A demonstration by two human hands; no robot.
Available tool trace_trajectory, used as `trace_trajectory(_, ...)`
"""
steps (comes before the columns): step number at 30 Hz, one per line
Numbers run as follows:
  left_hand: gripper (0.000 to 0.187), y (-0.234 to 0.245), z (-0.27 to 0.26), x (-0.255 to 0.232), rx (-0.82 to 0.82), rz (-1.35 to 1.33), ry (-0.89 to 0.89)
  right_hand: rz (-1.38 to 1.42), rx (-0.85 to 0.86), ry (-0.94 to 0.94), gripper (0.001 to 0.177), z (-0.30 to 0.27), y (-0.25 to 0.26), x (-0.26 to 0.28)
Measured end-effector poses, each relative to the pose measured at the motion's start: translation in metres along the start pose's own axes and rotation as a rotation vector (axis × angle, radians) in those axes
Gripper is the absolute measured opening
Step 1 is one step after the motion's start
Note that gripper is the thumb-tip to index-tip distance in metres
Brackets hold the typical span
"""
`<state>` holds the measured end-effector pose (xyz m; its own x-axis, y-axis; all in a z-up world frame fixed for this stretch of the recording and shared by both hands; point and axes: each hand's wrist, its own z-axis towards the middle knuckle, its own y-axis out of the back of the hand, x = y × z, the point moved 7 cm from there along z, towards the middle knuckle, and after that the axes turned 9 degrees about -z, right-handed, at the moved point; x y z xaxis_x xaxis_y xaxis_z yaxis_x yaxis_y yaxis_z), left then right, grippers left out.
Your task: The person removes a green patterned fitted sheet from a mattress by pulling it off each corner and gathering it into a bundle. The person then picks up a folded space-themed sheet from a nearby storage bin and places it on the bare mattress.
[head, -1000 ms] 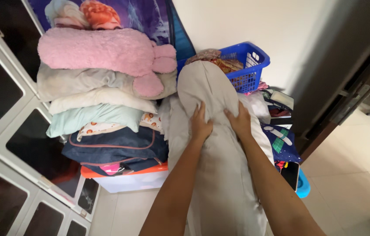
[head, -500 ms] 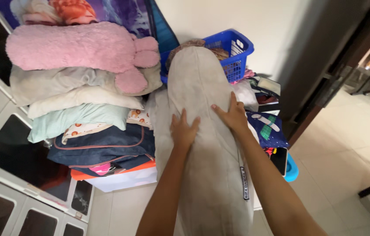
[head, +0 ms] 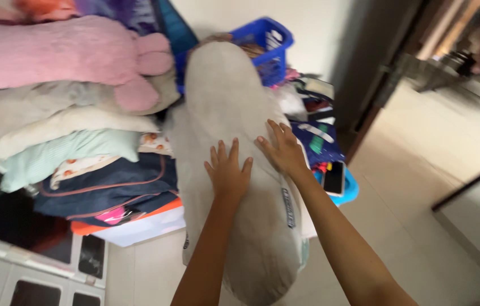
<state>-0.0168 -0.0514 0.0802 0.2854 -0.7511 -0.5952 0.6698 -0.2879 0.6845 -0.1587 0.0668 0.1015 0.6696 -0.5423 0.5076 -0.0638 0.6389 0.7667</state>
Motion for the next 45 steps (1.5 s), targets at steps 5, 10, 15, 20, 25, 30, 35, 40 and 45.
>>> trace_trajectory(5, 0.065, -0.005, -0.043, -0.068, -0.025, -0.116, -0.271, 0.01, -0.248, 0.062, 0.047, -0.07, 0.051, -0.026)
trace_trajectory(10, 0.062, -0.029, -0.102, -0.136, 0.062, -0.329, -0.537, -0.138, -0.395, -0.147, 0.041, -0.168, 0.092, -0.065)
trace_trajectory(15, 0.059, -0.074, -0.173, -0.182, 0.319, -0.54, -0.629, -0.244, -0.441, -0.457, 0.041, -0.269, 0.124, -0.106)
trace_trajectory(20, 0.06, -0.122, -0.255, -0.221, 0.58, -0.564, -0.745, -0.312, -0.478, -0.786, 0.044, -0.373, 0.153, -0.143)
trace_trajectory(25, 0.058, -0.168, -0.317, -0.254, 0.783, -0.581, -0.815, -0.432, -0.601, -0.913, 0.042, -0.466, 0.175, -0.17)
trace_trajectory(30, 0.058, -0.21, -0.372, -0.289, 0.883, -0.592, -0.916, -0.513, -0.633, -1.067, 0.043, -0.544, 0.186, -0.201)
trace_trajectory(35, 0.058, -0.269, -0.421, -0.327, 0.993, -0.582, -1.009, -0.548, -0.633, -1.272, 0.043, -0.601, 0.197, -0.247)
trace_trajectory(40, 0.059, -0.328, -0.46, -0.369, 1.084, -0.552, -1.153, -0.574, -0.647, -1.397, 0.044, -0.634, 0.214, -0.299)
trace_trajectory(45, 0.061, -0.376, -0.485, -0.405, 1.146, -0.558, -1.333, -0.551, -0.622, -1.485, 0.044, -0.654, 0.223, -0.357)
